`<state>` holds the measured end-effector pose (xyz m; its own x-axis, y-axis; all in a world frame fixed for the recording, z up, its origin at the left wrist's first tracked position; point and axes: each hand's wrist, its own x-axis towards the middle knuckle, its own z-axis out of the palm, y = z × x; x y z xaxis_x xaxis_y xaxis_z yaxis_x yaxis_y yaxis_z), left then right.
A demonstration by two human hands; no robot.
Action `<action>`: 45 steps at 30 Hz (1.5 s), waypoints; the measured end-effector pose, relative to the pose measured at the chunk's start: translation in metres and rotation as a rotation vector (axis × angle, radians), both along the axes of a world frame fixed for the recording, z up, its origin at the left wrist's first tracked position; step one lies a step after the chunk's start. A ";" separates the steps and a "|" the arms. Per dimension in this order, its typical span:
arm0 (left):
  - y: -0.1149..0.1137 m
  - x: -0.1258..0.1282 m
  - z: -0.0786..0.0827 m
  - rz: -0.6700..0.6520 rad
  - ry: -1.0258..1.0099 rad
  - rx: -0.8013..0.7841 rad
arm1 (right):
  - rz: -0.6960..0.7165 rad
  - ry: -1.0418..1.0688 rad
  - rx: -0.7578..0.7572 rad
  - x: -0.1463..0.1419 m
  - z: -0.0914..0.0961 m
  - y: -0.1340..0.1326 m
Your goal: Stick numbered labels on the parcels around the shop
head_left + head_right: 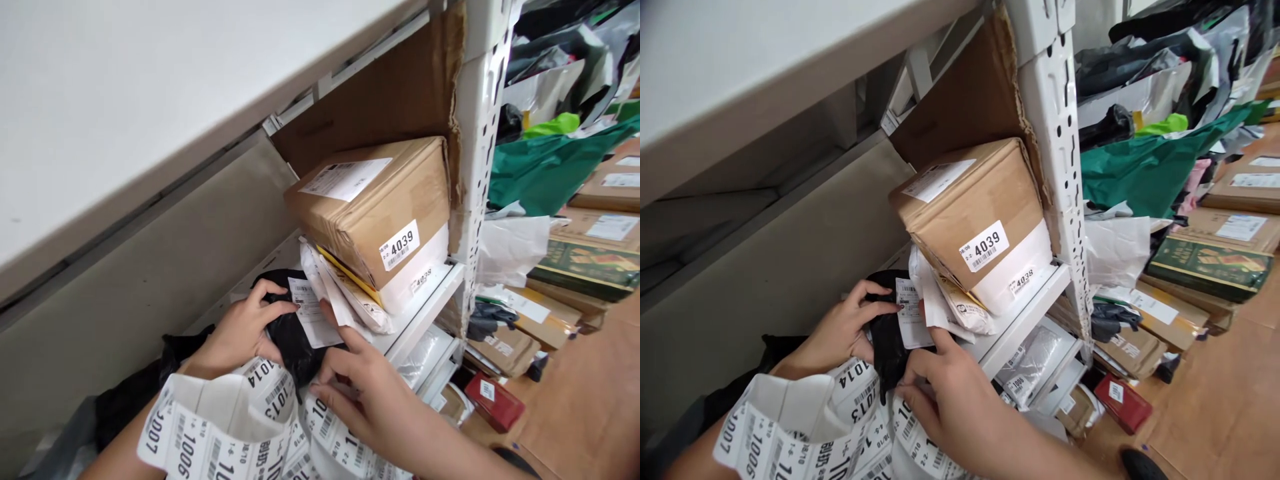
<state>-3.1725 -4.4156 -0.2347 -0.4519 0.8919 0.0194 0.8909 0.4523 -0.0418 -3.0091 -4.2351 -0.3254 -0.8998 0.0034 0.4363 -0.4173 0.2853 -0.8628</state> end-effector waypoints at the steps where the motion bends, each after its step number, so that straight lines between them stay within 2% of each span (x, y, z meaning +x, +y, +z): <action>1: 0.000 -0.001 0.000 0.003 0.000 0.002 | -0.004 0.007 -0.003 0.000 0.000 0.000; 33: -0.009 -0.006 -0.006 -0.019 0.006 0.014 | -0.053 0.012 -0.056 -0.002 -0.005 0.002; 35: -0.007 -0.006 -0.006 -0.013 0.003 0.003 | -0.042 0.036 -0.154 -0.006 -0.010 0.001; 38: -0.002 -0.005 -0.001 -0.007 -0.002 -0.023 | -0.028 0.032 -0.507 -0.014 -0.022 -0.005; 40: 0.004 -0.005 0.005 -0.026 -0.019 -0.050 | -0.070 -0.010 -0.722 -0.018 -0.030 -0.011; 42: 0.010 -0.004 0.013 -0.067 -0.038 -0.087 | -0.140 -0.029 -0.842 -0.017 -0.034 -0.015; 45: 0.017 0.002 0.028 -0.135 -0.045 -0.126 | -0.178 -0.033 -0.938 -0.011 -0.032 -0.019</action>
